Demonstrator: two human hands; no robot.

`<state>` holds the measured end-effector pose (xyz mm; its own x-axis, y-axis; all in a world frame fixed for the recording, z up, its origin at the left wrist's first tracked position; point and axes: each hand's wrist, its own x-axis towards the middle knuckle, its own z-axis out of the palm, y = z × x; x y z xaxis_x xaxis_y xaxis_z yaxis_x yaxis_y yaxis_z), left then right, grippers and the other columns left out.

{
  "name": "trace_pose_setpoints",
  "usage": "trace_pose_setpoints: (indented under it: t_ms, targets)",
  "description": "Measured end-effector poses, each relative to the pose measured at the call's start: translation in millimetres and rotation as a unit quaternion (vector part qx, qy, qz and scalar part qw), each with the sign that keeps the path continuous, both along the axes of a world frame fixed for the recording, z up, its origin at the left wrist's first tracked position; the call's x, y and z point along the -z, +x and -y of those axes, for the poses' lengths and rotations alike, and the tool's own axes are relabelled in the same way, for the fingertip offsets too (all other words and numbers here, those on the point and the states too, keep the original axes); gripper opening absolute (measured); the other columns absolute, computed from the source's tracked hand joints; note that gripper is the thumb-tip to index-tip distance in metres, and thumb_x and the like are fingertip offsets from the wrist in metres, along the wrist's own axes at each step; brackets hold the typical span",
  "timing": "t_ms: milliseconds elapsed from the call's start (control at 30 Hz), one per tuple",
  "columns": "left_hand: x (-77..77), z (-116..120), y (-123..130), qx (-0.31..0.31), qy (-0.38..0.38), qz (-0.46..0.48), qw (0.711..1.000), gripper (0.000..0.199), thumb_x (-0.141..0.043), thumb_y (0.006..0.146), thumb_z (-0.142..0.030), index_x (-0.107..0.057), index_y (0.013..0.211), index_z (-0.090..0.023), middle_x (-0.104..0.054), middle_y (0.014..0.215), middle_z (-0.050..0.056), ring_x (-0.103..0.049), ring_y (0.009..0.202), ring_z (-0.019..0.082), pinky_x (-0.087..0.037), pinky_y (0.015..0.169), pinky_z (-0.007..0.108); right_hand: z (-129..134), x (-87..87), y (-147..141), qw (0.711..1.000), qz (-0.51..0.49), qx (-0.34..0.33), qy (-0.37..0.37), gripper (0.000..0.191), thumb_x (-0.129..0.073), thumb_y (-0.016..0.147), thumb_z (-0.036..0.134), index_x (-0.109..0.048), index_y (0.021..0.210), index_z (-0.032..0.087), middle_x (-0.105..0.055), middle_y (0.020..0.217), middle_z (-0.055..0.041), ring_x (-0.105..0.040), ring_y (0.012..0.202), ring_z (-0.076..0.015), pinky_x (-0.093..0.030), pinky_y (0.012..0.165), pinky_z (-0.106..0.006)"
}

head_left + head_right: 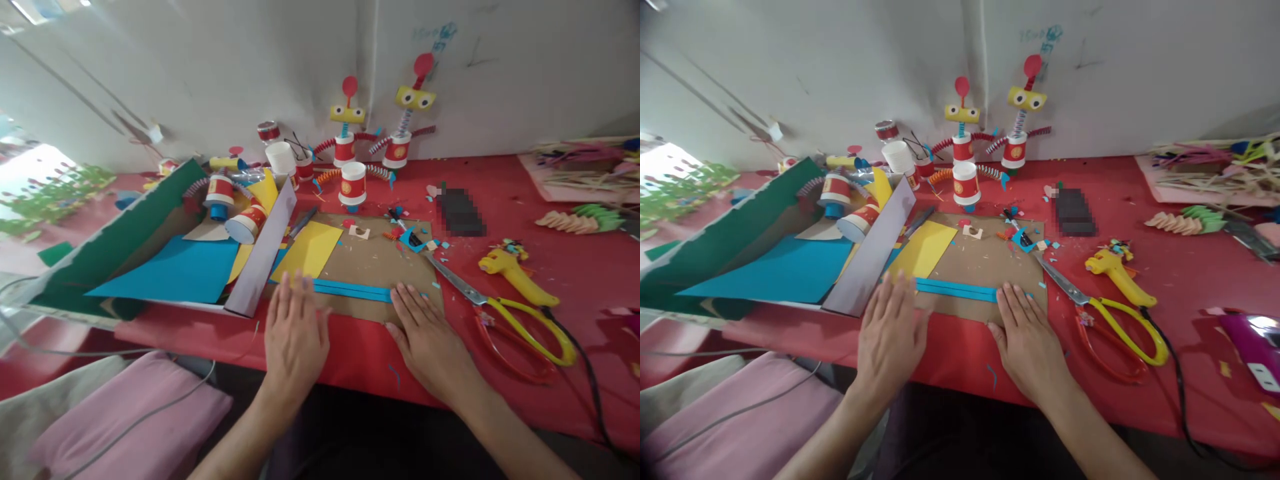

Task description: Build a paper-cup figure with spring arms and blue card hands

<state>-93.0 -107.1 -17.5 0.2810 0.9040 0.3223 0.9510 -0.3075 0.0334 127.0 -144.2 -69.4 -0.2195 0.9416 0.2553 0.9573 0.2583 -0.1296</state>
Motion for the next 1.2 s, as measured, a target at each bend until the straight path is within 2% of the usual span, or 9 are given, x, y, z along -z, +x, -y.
trace_pose_setpoints:
  t_ms: [133, 433, 533, 667, 767, 867, 1000, 1100, 1200]
  targets:
    - [2.6, -5, 39, 0.26, -0.083, 0.018, 0.962, 0.049, -0.04, 0.097, -0.036, -0.038, 0.144, -0.022, -0.039, 0.152, 0.005, -0.027, 0.144, 0.021, -0.034, 0.114, 0.039, 0, -6.2, 4, 1.0, 0.015, -0.012, -0.014, 0.053, -0.04, 0.096, 0.032, -0.047, 0.138, 0.001, -0.046, 0.145, -0.0178, -0.043, 0.134, -0.0301, -0.042, 0.108, -0.048]
    - [32.2, 0, 49, 0.197, -0.098, 0.014, 0.975, 0.048, -0.037, 0.098, -0.039, -0.04, 0.143, -0.026, -0.041, 0.15, 0.001, -0.037, 0.139, 0.021, -0.032, 0.115, 0.042, 34, -15.2, 45, 0.995, 0.022, 0.005, 0.096, 0.038, -0.042, 0.096, 0.023, -0.061, 0.121, 0.002, -0.062, 0.129, -0.0189, -0.05, 0.127, -0.0332, -0.043, 0.102, -0.048]
    - [29.5, 1, 57, 0.167, -0.081, 0.003, 0.983, 0.046, -0.038, 0.097, -0.04, -0.044, 0.141, -0.029, -0.042, 0.149, -0.001, -0.039, 0.138, 0.022, -0.034, 0.113, 0.043, 49, -28.7, 55, 0.993, -0.027, 0.014, 0.115, 0.023, -0.046, 0.093, 0.015, -0.069, 0.095, 0.012, -0.073, 0.095, -0.0114, -0.066, 0.094, -0.0255, -0.048, 0.087, -0.04]
    - [30.3, -5, 72, 0.128, -0.066, 0.012, 0.989, 0.046, -0.041, 0.096, -0.042, -0.05, 0.137, -0.024, -0.046, 0.146, 0.002, -0.041, 0.137, 0.026, -0.033, 0.112, 0.045, 50, -46.3, 81, 0.989, -0.024, 0.093, 0.114, 0.027, -0.052, 0.092, 0.026, -0.061, 0.068, 0.02, -0.063, 0.062, -0.0036, -0.059, 0.061, -0.0192, -0.045, 0.065, -0.033]
    - [33.1, -8, 78, 0.137, -0.061, 0.014, 0.989, 0.049, -0.043, 0.095, -0.043, -0.049, 0.138, -0.019, -0.046, 0.146, 0.004, -0.039, 0.138, 0.027, -0.032, 0.113, 0.046, 30, -51.5, 118, 0.978, 0.03, 0.178, 0.101, 0.022, -0.05, 0.091, 0.028, -0.067, 0.096, 0.014, -0.071, 0.089, -0.0121, -0.064, 0.083, -0.0274, -0.047, 0.077, -0.039]
    - [31.6, -13, 80, 0.164, -0.054, 0.009, 0.985, 0.053, -0.045, 0.094, -0.044, -0.048, 0.138, -0.015, -0.047, 0.146, 0.007, -0.039, 0.138, 0.027, -0.034, 0.111, 0.044, 1, -47.4, 154, 0.961, 0.067, 0.267, -0.029, 0.038, -0.05, 0.087, 0.026, -0.061, 0.118, 0.005, -0.066, 0.114, -0.0218, -0.061, 0.103, -0.0351, -0.045, 0.088, -0.044]
    - [17.8, -34, 81, 0.208, -0.075, -0.005, 0.975, 0.037, -0.042, 0.096, -0.035, -0.064, 0.117, -0.013, -0.065, 0.125, 0.01, -0.055, 0.119, 0.027, -0.046, 0.095, 0.041, -31, -37.7, 174, 0.948, 0.036, 0.288, -0.13, 0.039, -0.054, 0.082, 0.022, -0.062, 0.117, 0.007, -0.07, 0.106, -0.0208, -0.066, 0.096, -0.0334, -0.047, 0.083, -0.04]
    - [10.0, -56, 81, 0.256, -0.118, -0.011, 0.959, 0.026, -0.045, 0.095, -0.025, -0.069, 0.09, -0.015, -0.071, 0.094, 0.009, -0.062, 0.094, 0.025, -0.05, 0.081, 0.038, -41, -39.1, 174, 0.945, 0.021, 0.297, -0.132, 0.045, -0.058, 0.076, 0.02, -0.06, 0.119, 0.006, -0.071, 0.103, -0.0214, -0.068, 0.089, -0.0334, -0.047, 0.075, -0.038]
    - [14.9, -69, 80, 0.262, -0.121, 0.051, 0.956, 0.014, -0.052, 0.089, -0.016, -0.066, 0.087, -0.016, -0.068, 0.091, 0.007, -0.062, 0.089, 0.021, -0.05, 0.077, 0.032, -42, -50.2, 171, 0.944, -0.004, 0.311, -0.109, 0.047, -0.055, 0.075, 0.018, -0.058, 0.119, 0.002, -0.071, 0.096, -0.0246, -0.068, 0.083, -0.035, -0.045, 0.068, -0.038]
